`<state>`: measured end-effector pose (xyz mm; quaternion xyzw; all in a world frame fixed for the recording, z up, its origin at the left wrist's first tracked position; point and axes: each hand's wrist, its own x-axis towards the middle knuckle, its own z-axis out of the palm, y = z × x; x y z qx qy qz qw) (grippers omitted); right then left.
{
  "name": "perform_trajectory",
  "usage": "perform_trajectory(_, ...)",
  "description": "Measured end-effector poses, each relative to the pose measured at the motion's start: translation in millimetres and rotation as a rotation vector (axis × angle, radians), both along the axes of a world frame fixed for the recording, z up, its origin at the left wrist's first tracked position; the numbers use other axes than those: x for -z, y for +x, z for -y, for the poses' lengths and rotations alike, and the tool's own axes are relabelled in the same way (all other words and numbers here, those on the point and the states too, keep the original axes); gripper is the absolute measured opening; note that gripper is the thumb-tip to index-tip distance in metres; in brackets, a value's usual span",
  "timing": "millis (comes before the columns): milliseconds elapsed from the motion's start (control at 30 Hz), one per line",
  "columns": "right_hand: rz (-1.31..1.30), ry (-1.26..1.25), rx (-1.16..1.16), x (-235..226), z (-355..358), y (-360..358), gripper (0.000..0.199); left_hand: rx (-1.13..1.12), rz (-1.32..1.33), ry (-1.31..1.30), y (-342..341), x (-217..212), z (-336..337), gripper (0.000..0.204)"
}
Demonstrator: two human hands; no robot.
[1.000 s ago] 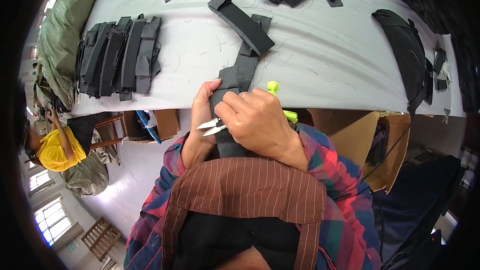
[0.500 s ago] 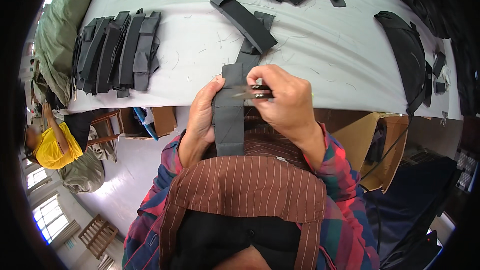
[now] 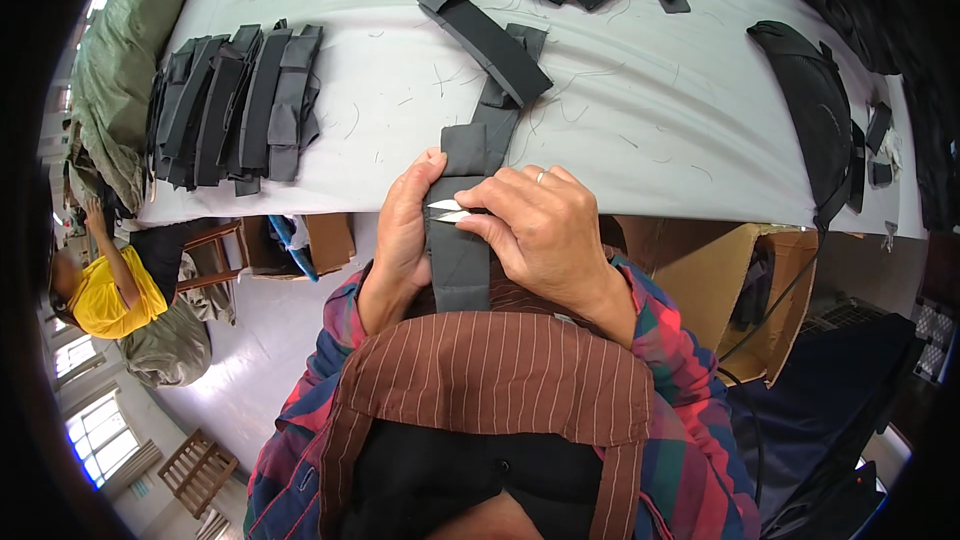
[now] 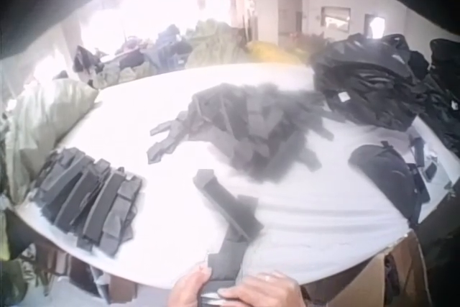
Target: Trimming excess material and loose threads from black fabric components using small snips.
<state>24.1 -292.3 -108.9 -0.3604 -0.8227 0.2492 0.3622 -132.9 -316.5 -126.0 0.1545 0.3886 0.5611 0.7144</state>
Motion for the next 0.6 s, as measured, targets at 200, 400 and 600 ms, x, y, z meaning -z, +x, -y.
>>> perform_trajectory(200,0.034,0.076,0.025,-3.1,0.9,-2.1,0.017,-0.014,-0.002,-0.007,-0.1,-0.6,-0.1,0.015)
perform_trajectory(400,0.067,0.131,0.025,-6.5,-1.3,-0.5,0.016,-0.014,0.020,-0.035,-0.6,0.8,-0.1,0.015)
perform_trajectory(600,-0.229,-0.288,0.162,-6.6,-8.3,0.7,0.020,0.022,0.094,-0.082,1.3,-10.8,-0.3,0.021)
